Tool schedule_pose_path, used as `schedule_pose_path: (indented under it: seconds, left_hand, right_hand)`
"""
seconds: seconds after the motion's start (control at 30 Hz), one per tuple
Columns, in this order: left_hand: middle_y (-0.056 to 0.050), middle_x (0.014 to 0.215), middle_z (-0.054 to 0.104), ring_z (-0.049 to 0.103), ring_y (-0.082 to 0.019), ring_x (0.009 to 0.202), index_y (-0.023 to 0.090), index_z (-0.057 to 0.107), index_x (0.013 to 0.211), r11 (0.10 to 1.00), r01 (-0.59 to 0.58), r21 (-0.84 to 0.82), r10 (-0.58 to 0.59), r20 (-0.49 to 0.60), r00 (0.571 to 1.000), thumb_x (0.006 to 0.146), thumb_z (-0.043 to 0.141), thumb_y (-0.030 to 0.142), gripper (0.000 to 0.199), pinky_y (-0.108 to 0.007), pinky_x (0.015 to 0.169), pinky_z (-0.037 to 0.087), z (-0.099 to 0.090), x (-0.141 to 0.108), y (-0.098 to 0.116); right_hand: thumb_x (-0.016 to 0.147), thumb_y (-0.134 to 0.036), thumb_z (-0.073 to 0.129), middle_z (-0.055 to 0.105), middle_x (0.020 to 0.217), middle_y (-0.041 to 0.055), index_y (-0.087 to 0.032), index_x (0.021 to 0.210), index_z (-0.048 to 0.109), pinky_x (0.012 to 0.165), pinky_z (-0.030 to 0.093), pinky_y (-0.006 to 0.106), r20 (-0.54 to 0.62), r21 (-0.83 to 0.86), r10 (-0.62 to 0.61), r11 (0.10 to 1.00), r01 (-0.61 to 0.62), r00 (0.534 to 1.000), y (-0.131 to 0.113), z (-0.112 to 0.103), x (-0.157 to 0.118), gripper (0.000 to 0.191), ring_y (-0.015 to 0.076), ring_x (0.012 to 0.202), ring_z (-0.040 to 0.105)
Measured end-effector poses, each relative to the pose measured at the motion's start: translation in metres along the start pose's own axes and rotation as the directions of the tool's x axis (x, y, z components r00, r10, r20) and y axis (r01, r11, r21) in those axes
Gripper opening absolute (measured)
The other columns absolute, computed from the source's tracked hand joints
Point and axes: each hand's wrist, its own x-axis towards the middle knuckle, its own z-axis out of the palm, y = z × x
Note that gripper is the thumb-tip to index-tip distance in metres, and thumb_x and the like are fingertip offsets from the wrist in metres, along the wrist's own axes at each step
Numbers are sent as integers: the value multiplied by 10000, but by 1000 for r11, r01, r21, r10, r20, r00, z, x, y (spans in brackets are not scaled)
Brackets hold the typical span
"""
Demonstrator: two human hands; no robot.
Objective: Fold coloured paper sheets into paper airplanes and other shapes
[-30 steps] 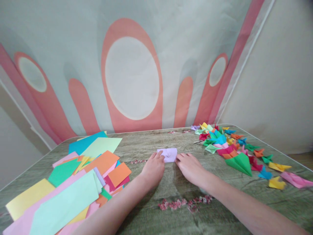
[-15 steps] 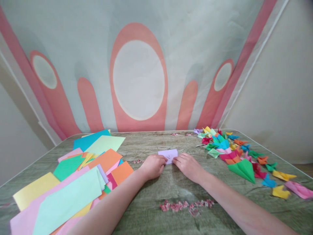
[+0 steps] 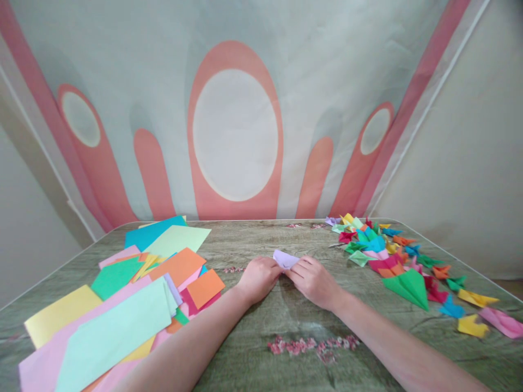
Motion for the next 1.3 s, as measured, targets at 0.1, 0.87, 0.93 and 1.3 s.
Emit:
schedule_pose_path:
  seconds: [0.1, 0.87, 0.93, 1.3]
  left_hand:
    - [-27, 769, 629, 576, -166, 721, 174, 614, 785, 998, -12, 57, 11, 19, 1000, 870, 455, 209, 183, -282, 671, 420, 3, 0, -1]
    - [-24, 931, 604, 582, -150, 843, 214, 615, 884, 961, 167, -221, -157, 65, 986, 883, 437, 322, 209, -235, 760, 445, 7, 0, 0]
    - [-19, 934, 605, 579, -148, 849, 218, 619, 883, 948, 185, -258, -175, 59, 983, 876, 452, 313, 192, -228, 768, 439, 8, 0, 0]
    - [-20, 891, 595, 570, -148, 818, 202, 608, 796, 902, 258, -345, -271, 12, 962, 854, 466, 309, 187, -226, 739, 432, 13, 1, 3]
  right_hand:
    - [887, -163, 456, 639, 822, 57, -172, 1026, 616, 775, 378, 354, -14, 61, 44, 997, -44, 999, -2, 2, -1, 213, 188, 820, 539]
    - [817, -225, 576, 608, 877, 32, -212, 826, 644, 776, 410, 305, 120, 564, 347, 747, -352, 930, 9, 14, -9, 69, 173, 836, 549]
    - [819, -216, 565, 604, 874, 34, -211, 827, 650, 771, 419, 298, 144, 617, 360, 696, -368, 922, 11, 13, -9, 85, 167, 828, 554]
    - [837, -253, 537, 577, 819, 40, -179, 704, 636, 749, 420, 286, 220, 655, 495, 564, -503, 841, 11, 18, -1, 182, 157, 788, 553]
